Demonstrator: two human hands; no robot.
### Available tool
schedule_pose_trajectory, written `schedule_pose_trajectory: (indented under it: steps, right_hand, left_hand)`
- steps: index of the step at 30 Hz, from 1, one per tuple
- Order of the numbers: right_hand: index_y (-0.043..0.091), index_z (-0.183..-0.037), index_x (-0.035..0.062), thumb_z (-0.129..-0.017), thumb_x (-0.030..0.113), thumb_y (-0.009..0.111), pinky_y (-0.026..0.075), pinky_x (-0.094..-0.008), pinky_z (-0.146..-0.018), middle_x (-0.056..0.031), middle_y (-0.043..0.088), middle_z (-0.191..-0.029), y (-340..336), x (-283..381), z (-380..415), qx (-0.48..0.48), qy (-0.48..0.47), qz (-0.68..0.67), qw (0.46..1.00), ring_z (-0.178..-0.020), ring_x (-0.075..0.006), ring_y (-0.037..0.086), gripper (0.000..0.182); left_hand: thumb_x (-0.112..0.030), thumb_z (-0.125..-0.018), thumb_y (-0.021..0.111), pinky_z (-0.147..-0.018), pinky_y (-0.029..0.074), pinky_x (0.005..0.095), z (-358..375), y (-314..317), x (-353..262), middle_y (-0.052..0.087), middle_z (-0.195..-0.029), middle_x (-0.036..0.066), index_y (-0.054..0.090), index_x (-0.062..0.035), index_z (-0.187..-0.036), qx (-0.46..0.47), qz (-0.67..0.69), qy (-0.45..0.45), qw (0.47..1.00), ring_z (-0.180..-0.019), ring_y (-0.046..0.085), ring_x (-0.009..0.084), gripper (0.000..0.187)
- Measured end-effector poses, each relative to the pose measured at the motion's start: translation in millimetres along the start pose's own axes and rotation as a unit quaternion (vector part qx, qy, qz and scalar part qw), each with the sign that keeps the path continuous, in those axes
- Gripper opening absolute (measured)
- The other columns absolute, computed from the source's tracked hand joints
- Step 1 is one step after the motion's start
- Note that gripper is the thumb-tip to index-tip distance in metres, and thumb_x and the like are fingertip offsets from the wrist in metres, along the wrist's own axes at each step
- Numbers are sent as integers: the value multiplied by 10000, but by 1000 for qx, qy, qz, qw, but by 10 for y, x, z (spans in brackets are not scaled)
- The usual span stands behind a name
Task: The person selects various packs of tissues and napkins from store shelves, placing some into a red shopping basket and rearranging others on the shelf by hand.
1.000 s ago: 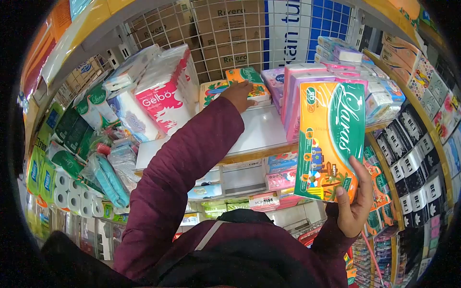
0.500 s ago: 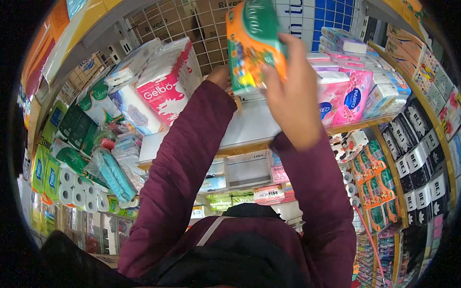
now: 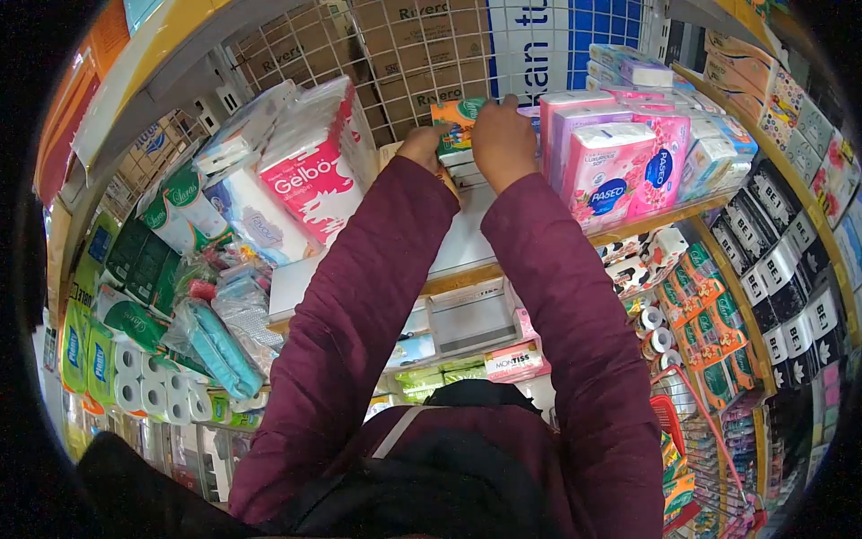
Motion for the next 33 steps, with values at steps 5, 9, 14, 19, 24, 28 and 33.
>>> schedule_pose_trajectory:
  steps: [5, 9, 14, 19, 24, 28, 33]
  right_hand:
    - [569, -1017, 16, -758, 70, 559, 468, -417, -660, -175, 569, -960, -855, 282, 448, -111, -132, -89, 981, -770, -340, 581, 265]
    - [555, -1032, 11, -753, 36, 573, 477, -366, -568, -154, 582, -893, -1451, 197, 1031, -123, -177, -230, 949, -743, -330, 574, 280]
    - [559, -1076, 6, -748, -6, 573, 465, -230, -569, -132, 595, -960, -1830, -382, 1693, -105, -26, -278, 954, -686, -146, 587, 329]
    - [539, -1116, -8, -763, -16, 536, 463, -220, -618, -124, 587, -1019, -2027, -1067, 2249, -165, 65, -270, 946, -709, -114, 581, 352]
    - [488, -1176, -5, -835, 41, 495, 453, -209, -637, -125, 577, -1055, -2144, -1731, 2796, -191, 169, -244, 936, -751, -111, 588, 345]
    - [487, -1182, 18, -857, 64, 483, 428, -189, -607, -114, 574, -1056, -2261, -2162, 3269, -218, 230, -212, 924, -752, -97, 579, 328]
    - [480, -1182, 10, -870, 75, 479, 449, -210, -595, -102, 570, -1055, -2418, -2645, 3828, -210, 287, -171, 919, -742, -96, 572, 318]
  left_hand:
    - [-73, -761, 602, -658, 454, 294, -107, -4, 11, 605, -892, 135, 522, 115, -974, -28, -91, 37, 995, -760, 597, 192, 295]
    - [-72, -753, 613, -653, 463, 291, -248, -51, 93, 610, -876, 127, 518, 108, -981, -39, -106, 26, 993, -757, 604, 191, 306]
    - [-153, -705, 683, -796, 454, 332, 260, 230, -270, 552, -1053, 197, 452, 100, -1111, -1, -140, 105, 985, -966, 565, 262, 531]
    - [-318, -456, 836, -1038, 239, 406, 743, 734, -406, 207, -1362, 274, 273, -6, -1322, 60, -723, 266, 634, -1259, 206, 437, 1079]
    - [-202, -493, 824, -1030, 269, 430, 621, 717, -248, 243, -1382, 167, 275, -93, -1332, 58, -738, 247, 626, -1246, 218, 453, 1008]
    - [-191, -489, 823, -1030, 273, 424, 629, 723, -238, 243, -1380, 180, 298, -110, -1327, 52, -742, 257, 617, -1244, 234, 440, 992]
    - [-194, -458, 834, -1020, 291, 427, 635, 701, -313, 271, -1370, 161, 276, -139, -1341, 61, -719, 285, 631, -1251, 250, 404, 1046]
Point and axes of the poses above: each hand's wrist, its own z-axis away from the middle knuckle, its own y-axis out of the palm, x = y × z, the point moved 10 cm from there along -z, towards the middle knuckle
